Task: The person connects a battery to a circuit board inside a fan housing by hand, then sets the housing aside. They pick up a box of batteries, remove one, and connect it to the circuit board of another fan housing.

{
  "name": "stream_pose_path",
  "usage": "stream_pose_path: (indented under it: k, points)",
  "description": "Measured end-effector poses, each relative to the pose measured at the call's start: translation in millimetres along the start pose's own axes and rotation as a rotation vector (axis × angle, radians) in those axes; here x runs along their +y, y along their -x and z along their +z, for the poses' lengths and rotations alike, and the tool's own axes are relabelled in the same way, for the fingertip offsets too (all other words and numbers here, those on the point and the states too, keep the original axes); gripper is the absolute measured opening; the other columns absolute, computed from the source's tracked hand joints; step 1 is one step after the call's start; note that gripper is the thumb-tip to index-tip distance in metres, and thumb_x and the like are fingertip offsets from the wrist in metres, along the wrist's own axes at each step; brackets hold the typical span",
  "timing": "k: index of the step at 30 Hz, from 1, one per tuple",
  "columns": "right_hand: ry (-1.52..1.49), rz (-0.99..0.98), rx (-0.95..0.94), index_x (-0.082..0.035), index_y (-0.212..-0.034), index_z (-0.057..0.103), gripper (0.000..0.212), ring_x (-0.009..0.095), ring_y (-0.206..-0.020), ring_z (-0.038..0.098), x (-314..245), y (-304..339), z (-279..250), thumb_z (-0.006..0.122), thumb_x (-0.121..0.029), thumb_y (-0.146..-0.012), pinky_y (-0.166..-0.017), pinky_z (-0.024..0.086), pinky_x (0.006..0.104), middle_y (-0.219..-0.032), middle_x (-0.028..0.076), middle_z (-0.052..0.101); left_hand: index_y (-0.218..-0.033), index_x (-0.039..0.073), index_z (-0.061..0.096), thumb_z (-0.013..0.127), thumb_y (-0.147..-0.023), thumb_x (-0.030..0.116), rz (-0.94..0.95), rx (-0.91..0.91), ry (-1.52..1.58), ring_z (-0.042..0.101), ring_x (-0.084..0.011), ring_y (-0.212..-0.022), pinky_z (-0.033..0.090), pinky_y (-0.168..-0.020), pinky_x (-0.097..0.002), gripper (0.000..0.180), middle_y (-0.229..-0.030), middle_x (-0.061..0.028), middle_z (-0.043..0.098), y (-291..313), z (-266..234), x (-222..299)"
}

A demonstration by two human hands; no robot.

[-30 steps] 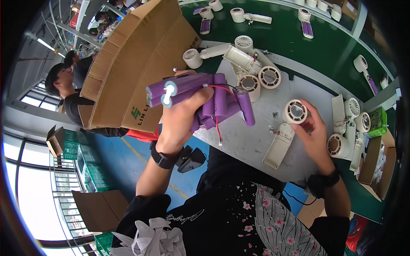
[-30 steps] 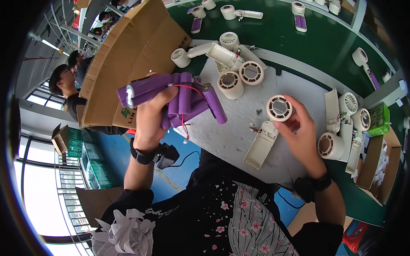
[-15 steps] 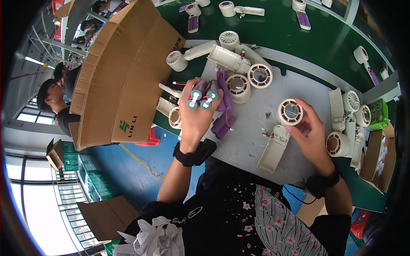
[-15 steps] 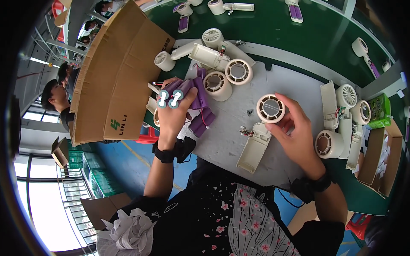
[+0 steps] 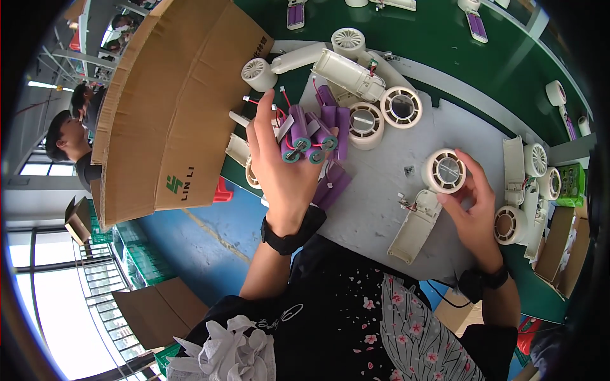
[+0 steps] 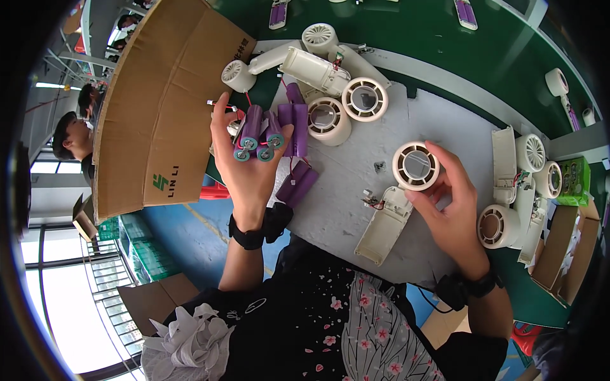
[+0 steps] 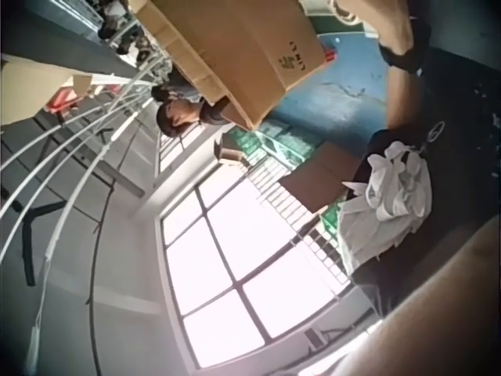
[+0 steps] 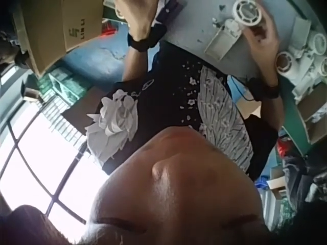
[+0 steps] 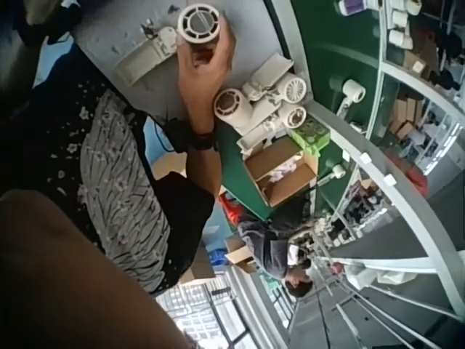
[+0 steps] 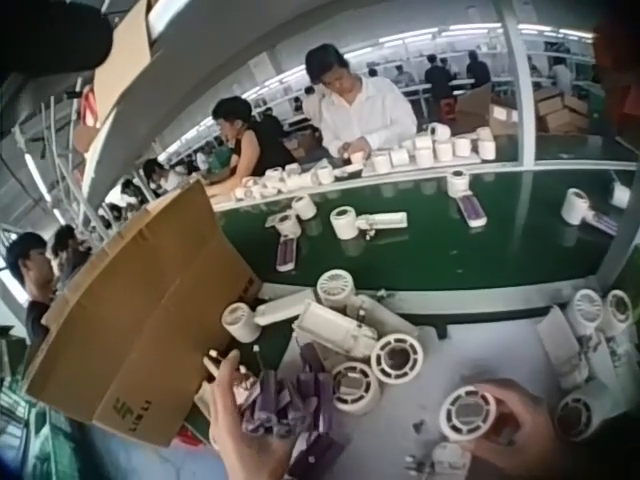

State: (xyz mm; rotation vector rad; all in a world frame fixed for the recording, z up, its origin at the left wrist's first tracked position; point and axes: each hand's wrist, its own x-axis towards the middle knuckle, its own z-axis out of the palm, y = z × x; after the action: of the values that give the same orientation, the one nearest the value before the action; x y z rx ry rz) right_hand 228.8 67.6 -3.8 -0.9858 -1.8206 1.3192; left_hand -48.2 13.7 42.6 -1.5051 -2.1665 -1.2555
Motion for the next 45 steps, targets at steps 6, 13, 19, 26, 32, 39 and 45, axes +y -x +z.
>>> stream_pose_path:
  k: [6,13,19,26,32,39,45]
  points:
    - [-0.035,-0.035,0.085,-0.003,-0.135,0.047,0.063,0.009,-0.079,0.063,0,0,4,0.073,0.000,-0.078,-0.066,0.049,0.0227,-0.099,0.008,0.068,-0.131,0.011,0.052,0.086,-0.067,0.019,0.148,0.084,-0.118,0.060,-0.0285,-0.093,0.050,-0.074,-0.0370,0.072,-0.107,-0.0138,0.060,-3,-4,-8]
    - [-0.026,-0.033,0.083,-0.003,-0.135,0.047,0.063,0.010,-0.080,0.063,2,0,3,0.073,0.000,-0.077,-0.067,0.049,0.0227,-0.100,0.008,0.068,-0.120,0.011,0.062,0.078,-0.076,0.011,0.006,-0.151,-0.038,0.065,-0.0257,-0.085,0.053,-0.069,-0.0359,0.047,-0.108,-0.0093,0.063,-14,-8,10]
    - [-0.024,-0.040,0.080,-0.003,-0.135,0.047,0.065,0.009,-0.080,0.063,1,0,3,0.073,0.000,-0.077,-0.067,0.049,0.0227,-0.102,0.008,0.068,-0.107,0.009,0.070,0.068,-0.074,-0.004,0.131,-0.119,0.108,0.066,-0.0237,-0.081,0.053,-0.065,-0.0317,0.035,-0.110,-0.0088,0.063,-12,-5,-3]
    - [-0.008,-0.050,0.084,-0.003,-0.135,0.046,0.065,0.009,-0.081,0.063,2,0,4,0.073,0.001,-0.077,-0.067,0.049,0.0227,-0.103,0.008,0.068,-0.102,0.010,0.073,0.053,-0.069,-0.015,0.119,-0.296,0.130,0.065,-0.0182,-0.078,0.051,-0.063,-0.0274,0.045,-0.116,-0.0094,0.064,-8,-19,-3]
    - [-0.005,-0.038,0.087,-0.003,-0.135,0.047,0.064,0.009,-0.081,0.063,1,1,4,0.073,0.000,-0.077,-0.066,0.049,0.0227,-0.102,0.009,0.068,-0.102,0.006,0.073,0.048,-0.072,-0.015,0.050,-0.282,0.104,0.062,-0.0109,-0.076,0.048,-0.064,-0.0238,0.044,-0.124,-0.0115,0.063,-5,-22,-3]
    - [-0.009,-0.048,0.079,-0.003,-0.135,0.047,0.064,0.009,-0.081,0.063,1,0,3,0.073,0.000,-0.077,-0.067,0.050,0.0228,-0.101,0.009,0.068,-0.094,0.003,0.072,0.058,-0.077,-0.010,-0.005,-0.276,0.184,0.068,-0.0218,-0.074,0.054,-0.064,-0.0275,0.026,-0.110,-0.0128,0.068,-2,-28,1]
    - [-0.003,-0.062,0.087,-0.003,-0.136,0.046,0.065,0.009,-0.080,0.063,3,1,4,0.073,0.000,-0.077,-0.066,0.050,0.0230,-0.100,0.008,0.068,-0.091,0.003,0.072,0.064,-0.076,-0.008,0.155,-0.386,0.233,0.068,-0.0217,-0.075,0.054,-0.064,-0.0284,0.019,-0.098,-0.0102,0.068,8,-24,-6]
